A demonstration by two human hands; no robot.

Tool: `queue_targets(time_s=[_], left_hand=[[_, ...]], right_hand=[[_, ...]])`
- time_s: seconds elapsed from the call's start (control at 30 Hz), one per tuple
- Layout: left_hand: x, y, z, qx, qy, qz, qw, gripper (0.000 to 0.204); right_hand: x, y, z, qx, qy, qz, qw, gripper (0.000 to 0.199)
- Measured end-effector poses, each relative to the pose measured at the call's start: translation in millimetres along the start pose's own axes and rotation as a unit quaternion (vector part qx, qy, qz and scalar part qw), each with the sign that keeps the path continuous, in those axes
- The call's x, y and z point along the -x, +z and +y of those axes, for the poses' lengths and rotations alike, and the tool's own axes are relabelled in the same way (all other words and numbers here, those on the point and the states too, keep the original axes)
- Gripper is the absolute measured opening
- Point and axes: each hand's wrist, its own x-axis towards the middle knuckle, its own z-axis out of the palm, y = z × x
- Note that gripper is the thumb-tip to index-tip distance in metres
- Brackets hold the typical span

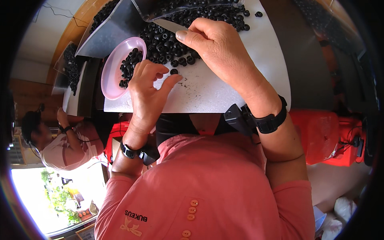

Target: The person is trimming flash from small black circular rubber parts using a small utility knife.

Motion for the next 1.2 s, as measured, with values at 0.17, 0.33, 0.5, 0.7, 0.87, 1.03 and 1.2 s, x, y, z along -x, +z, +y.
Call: queue_targets(time_s=[0.17, 0.33, 0.5, 0.7, 0.87, 1.03, 1.2], left_hand=[[-6, 8, -1, -0.110, 0.045, 0.006, 0.993, 0.026], [-5, 7, -7, -0.165, 0.083, -0.005, 0.983, 0.022], [-12, 9, -17, -0.049, 0.038, -0.015, 0.998, 0.016], [-23, -9, -8, 0.561, -0.254, -0.089, 0.783, 0.017], [-23, 4, -14, 0.686, -0.271, -0.095, 0.669, 0.024], [-23, 12, -21, 0.731, -0.265, -0.097, 0.621, 0.019], [-24, 16, -22, 0.746, -0.263, -0.101, 0.603, 0.014]], right_hand=[[0, 1, 1, 0.005, 0.004, -0.006, 1.000, 0.031], [0, 1, 0, 0.023, 0.010, -0.017, 1.000, 0.031], [-1, 2, 4, 0.028, 0.003, -0.023, 0.999, 0.031], [-1, 0, 2, 0.031, 0.018, -0.048, 0.998, 0.030], [1, 0, -7, 0.038, 0.032, -0.085, 0.995, 0.028], [2, 1, -8, 0.052, 0.017, -0.101, 0.993, 0.026], [3, 3, -3, 0.061, -0.014, -0.107, 0.992, 0.028]])
